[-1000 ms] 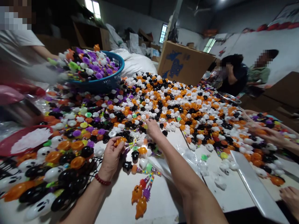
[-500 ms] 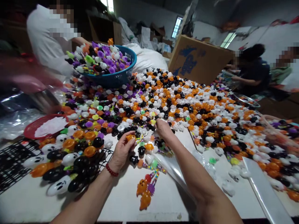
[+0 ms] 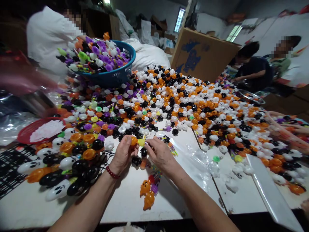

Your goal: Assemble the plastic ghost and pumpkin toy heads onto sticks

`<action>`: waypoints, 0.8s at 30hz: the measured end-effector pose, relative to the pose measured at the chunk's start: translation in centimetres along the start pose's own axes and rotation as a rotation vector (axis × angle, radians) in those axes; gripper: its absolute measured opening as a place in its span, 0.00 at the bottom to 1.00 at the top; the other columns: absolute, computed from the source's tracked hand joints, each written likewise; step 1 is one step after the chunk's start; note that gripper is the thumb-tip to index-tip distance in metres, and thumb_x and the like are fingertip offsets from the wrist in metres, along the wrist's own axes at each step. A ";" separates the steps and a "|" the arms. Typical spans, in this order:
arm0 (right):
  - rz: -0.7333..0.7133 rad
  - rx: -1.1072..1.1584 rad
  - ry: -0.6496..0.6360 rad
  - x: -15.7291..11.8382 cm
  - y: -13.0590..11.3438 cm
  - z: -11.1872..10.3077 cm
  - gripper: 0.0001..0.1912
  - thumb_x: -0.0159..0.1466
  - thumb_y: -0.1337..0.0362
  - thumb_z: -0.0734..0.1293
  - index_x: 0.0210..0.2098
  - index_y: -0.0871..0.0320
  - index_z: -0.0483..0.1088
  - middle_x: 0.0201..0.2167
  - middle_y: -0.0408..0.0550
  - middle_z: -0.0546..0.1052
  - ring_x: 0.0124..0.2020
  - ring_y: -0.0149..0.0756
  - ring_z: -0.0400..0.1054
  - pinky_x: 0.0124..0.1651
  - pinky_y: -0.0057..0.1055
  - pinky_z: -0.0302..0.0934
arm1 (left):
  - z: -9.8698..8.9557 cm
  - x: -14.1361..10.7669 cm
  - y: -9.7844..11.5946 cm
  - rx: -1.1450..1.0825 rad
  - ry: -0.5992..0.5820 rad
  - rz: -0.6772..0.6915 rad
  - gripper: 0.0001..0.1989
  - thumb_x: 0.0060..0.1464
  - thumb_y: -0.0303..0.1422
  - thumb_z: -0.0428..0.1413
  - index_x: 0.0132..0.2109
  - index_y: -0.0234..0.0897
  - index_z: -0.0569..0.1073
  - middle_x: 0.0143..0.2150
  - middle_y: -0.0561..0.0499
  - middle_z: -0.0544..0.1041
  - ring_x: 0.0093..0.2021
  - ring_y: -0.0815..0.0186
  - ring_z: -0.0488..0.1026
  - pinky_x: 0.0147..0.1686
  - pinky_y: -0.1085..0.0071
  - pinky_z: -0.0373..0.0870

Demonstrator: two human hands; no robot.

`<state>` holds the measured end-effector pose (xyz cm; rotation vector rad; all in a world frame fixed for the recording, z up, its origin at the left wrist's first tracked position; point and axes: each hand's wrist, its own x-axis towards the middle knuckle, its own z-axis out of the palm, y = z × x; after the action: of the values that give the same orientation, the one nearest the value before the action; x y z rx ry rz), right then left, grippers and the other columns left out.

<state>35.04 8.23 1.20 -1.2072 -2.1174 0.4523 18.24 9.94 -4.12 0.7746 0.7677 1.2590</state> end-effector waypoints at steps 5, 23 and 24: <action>-0.013 -0.058 -0.015 -0.1 0.2 -0.1 0.11 0.71 0.63 0.60 0.46 0.55 0.72 0.36 0.49 0.75 0.38 0.37 0.69 0.42 0.34 0.62 | -0.2 0.1 -0.4 0.056 -0.023 0.004 0.20 0.58 0.50 0.55 0.41 0.39 0.62 0.26 0.58 0.70 0.20 0.76 0.64 0.19 0.80 0.60; 0.020 -0.010 -0.144 0.5 -0.5 -0.4 0.08 0.70 0.65 0.62 0.39 0.57 0.74 0.31 0.47 0.75 0.33 0.35 0.67 0.38 0.31 0.60 | -0.2 -0.5 -0.8 0.195 -0.083 0.005 0.19 0.59 0.52 0.53 0.38 0.40 0.61 0.22 0.62 0.59 0.19 0.76 0.54 0.18 0.79 0.52; 0.025 -0.006 -0.144 0.5 -0.6 -0.1 0.09 0.70 0.66 0.62 0.37 0.57 0.73 0.30 0.46 0.74 0.32 0.35 0.67 0.37 0.30 0.59 | -0.2 -0.6 -0.8 0.193 -0.075 -0.004 0.20 0.58 0.52 0.53 0.37 0.40 0.62 0.22 0.62 0.59 0.19 0.76 0.54 0.18 0.79 0.52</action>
<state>34.57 8.31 1.84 -1.2392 -2.2277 0.5592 18.46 9.26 -4.88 0.9711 0.8373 1.1565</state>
